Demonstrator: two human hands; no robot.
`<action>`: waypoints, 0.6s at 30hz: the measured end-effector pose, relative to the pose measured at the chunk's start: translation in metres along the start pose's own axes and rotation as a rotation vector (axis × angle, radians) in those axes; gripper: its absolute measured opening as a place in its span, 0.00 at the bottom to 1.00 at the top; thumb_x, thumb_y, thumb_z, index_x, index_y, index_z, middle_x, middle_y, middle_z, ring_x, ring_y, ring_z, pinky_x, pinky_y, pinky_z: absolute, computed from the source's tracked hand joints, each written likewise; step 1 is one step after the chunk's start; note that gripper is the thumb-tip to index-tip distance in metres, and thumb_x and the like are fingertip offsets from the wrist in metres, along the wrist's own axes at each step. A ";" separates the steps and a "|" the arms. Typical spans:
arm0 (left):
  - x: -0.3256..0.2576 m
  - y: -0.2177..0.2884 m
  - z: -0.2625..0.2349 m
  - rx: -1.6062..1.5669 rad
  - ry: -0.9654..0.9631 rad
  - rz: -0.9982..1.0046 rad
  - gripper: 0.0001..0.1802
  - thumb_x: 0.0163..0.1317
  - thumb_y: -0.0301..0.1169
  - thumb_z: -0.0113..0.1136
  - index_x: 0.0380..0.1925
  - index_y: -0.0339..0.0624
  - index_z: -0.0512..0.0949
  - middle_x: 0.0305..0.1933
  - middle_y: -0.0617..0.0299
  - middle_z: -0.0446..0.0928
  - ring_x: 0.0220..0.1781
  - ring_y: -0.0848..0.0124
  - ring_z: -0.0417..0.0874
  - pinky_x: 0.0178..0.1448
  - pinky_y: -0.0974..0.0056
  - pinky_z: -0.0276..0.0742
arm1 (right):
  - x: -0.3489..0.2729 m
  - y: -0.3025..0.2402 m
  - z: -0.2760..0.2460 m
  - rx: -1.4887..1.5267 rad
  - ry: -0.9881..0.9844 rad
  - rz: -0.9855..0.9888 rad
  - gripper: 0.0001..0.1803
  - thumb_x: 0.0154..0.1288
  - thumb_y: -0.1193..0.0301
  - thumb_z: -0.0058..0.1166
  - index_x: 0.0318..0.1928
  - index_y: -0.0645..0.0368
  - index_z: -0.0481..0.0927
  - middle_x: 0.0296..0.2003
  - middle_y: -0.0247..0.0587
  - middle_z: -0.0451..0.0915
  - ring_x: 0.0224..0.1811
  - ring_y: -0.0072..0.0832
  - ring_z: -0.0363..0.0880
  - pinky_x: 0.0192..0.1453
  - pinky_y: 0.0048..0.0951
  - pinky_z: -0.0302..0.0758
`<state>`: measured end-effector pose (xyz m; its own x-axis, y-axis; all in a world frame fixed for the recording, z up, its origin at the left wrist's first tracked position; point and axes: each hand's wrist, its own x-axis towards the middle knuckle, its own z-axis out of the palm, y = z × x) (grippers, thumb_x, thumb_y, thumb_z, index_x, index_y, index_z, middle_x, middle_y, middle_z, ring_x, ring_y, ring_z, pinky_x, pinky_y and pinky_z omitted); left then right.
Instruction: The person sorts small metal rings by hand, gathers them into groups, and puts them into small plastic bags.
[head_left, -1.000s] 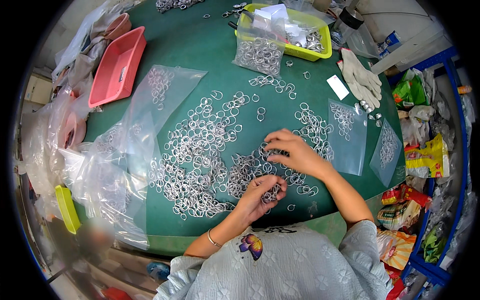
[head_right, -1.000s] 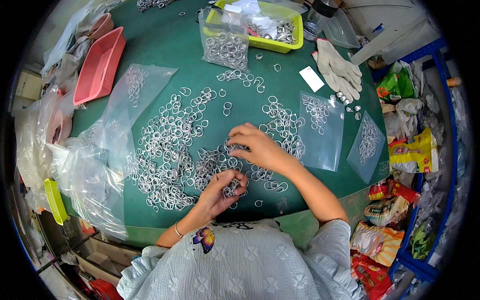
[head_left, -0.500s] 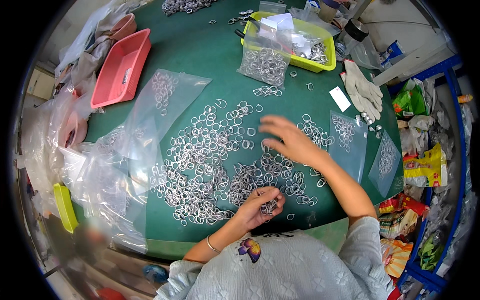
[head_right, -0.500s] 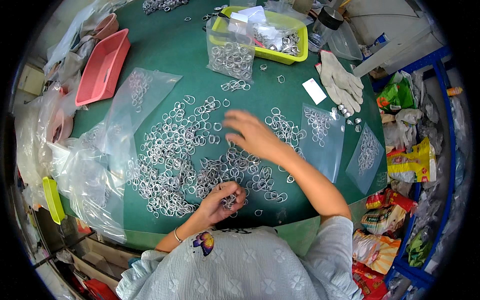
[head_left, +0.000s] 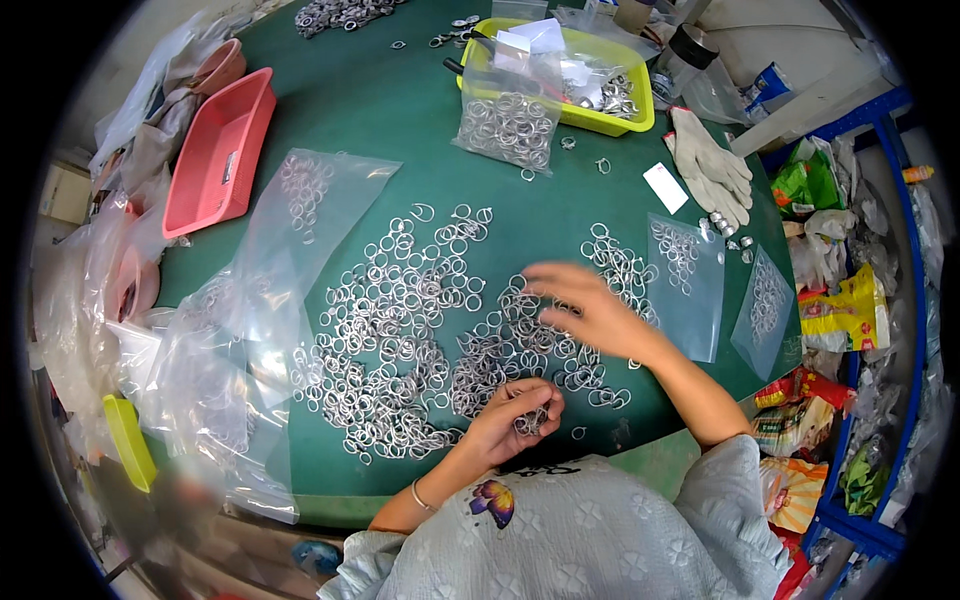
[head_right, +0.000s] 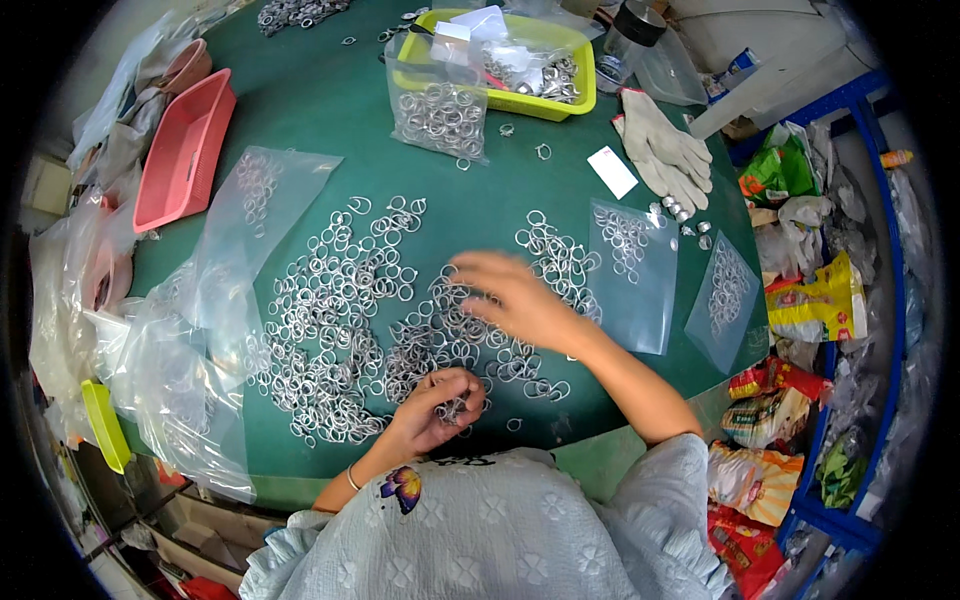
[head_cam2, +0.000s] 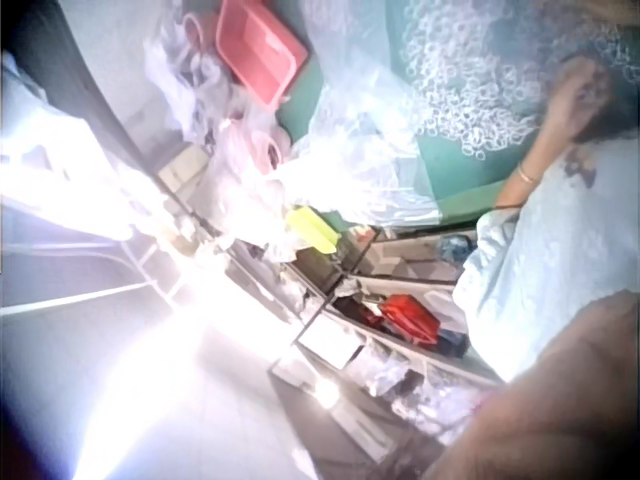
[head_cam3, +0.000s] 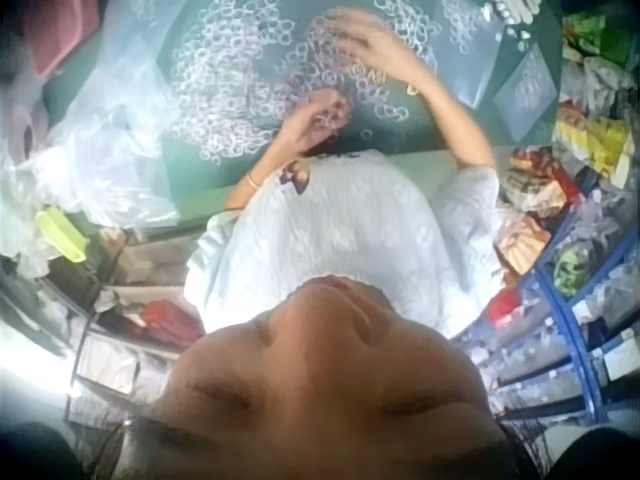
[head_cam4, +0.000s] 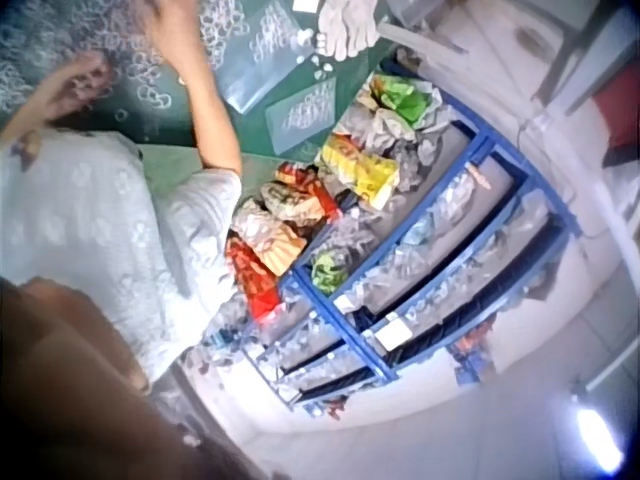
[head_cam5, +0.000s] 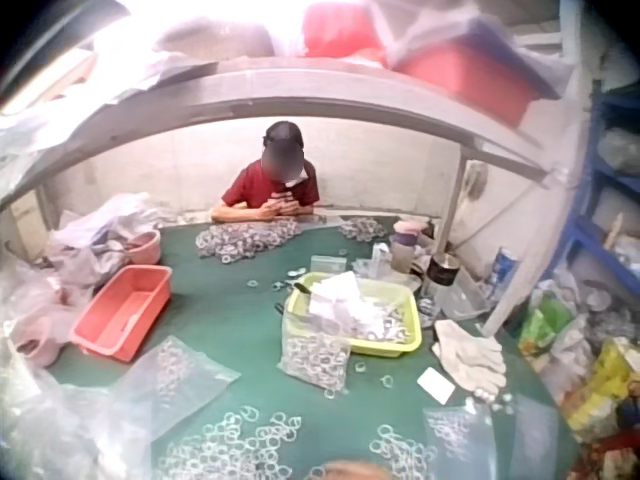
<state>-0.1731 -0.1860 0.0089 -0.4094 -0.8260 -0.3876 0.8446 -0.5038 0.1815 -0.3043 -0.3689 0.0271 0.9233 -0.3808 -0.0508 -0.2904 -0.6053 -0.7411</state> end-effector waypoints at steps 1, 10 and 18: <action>-0.001 0.001 0.001 0.000 -0.010 -0.021 0.10 0.65 0.34 0.55 0.38 0.38 0.76 0.30 0.60 0.75 0.29 0.71 0.78 0.18 0.75 0.67 | -0.005 0.009 -0.009 -0.053 0.177 0.064 0.27 0.63 0.60 0.52 0.59 0.61 0.69 0.64 0.50 0.60 0.67 0.45 0.56 0.65 0.46 0.59; -0.005 -0.008 0.007 -0.015 0.100 -0.019 0.09 0.64 0.28 0.53 0.39 0.35 0.77 0.36 0.52 0.75 0.27 0.71 0.74 0.19 0.77 0.66 | -0.046 -0.026 0.028 -0.258 0.124 0.166 0.26 0.61 0.62 0.55 0.57 0.61 0.70 0.63 0.50 0.61 0.68 0.48 0.53 0.68 0.45 0.54; -0.010 -0.022 0.000 -0.023 0.019 -0.085 0.16 0.66 0.41 0.51 0.33 0.39 0.77 0.31 0.58 0.72 0.27 0.71 0.72 0.20 0.74 0.67 | 0.010 -0.015 0.034 -0.371 0.474 0.100 0.09 0.53 0.71 0.61 0.34 0.60 0.78 0.38 0.40 0.72 0.42 0.38 0.68 0.45 0.38 0.63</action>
<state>-0.1874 -0.1669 0.0090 -0.4735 -0.7756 -0.4175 0.8150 -0.5655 0.1262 -0.2819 -0.3399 0.0152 0.6996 -0.6661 0.2585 -0.5167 -0.7216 -0.4608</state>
